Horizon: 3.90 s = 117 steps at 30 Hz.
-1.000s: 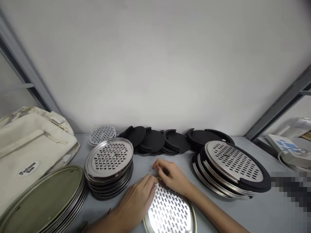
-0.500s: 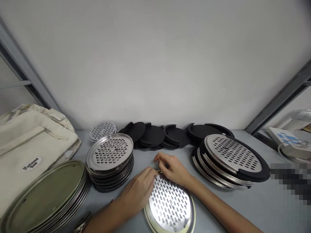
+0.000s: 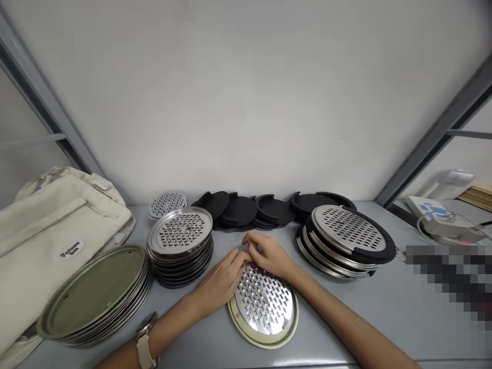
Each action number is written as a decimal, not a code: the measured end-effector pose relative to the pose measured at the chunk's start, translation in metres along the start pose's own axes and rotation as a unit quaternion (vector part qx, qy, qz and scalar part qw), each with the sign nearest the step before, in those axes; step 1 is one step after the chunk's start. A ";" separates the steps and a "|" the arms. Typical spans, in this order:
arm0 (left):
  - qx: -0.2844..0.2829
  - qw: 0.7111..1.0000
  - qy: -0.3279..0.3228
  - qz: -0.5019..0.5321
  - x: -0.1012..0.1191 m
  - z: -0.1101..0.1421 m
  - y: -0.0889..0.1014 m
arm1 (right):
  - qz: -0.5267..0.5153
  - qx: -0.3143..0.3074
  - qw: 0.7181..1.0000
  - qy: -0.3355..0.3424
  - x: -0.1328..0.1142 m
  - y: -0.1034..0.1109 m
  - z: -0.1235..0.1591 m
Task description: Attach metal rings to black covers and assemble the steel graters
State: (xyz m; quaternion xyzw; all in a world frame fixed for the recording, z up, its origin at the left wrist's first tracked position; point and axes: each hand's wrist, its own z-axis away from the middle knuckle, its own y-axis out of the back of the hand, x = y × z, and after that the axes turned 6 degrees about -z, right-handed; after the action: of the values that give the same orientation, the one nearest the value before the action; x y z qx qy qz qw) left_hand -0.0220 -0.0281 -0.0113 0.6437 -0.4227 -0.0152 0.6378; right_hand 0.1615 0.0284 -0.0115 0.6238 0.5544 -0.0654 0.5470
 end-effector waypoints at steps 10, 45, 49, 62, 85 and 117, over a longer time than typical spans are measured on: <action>0.022 0.997 -0.027 -0.067 -0.003 0.000 -0.001 | -0.039 0.092 0.995 -0.030 0.008 0.001 -0.003; 0.012 0.978 -0.095 -0.187 0.000 0.002 0.005 | 0.000 0.060 0.998 -0.016 0.015 0.002 -0.002; 0.013 0.978 -0.097 -0.183 0.001 0.001 0.005 | 0.002 0.059 0.998 -0.013 0.016 0.001 -0.002; 0.028 0.982 -0.099 -0.157 0.002 0.001 0.006 | 0.015 0.050 0.999 -0.014 0.015 0.000 -0.001; 0.015 0.978 -0.105 -0.177 0.001 0.001 0.006 | 0.021 0.032 0.999 -0.014 0.016 0.000 -0.002; 0.110 0.985 -0.001 -0.136 -0.005 -0.001 0.005 | -0.032 -0.055 0.997 0.043 -0.024 -0.003 0.005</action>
State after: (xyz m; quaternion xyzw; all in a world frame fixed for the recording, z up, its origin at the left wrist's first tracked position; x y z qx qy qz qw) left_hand -0.0268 -0.0236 -0.0096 0.7612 -0.3305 -0.0560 0.5551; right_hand 0.1526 0.0090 0.0007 0.5767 0.5999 -0.0252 0.5540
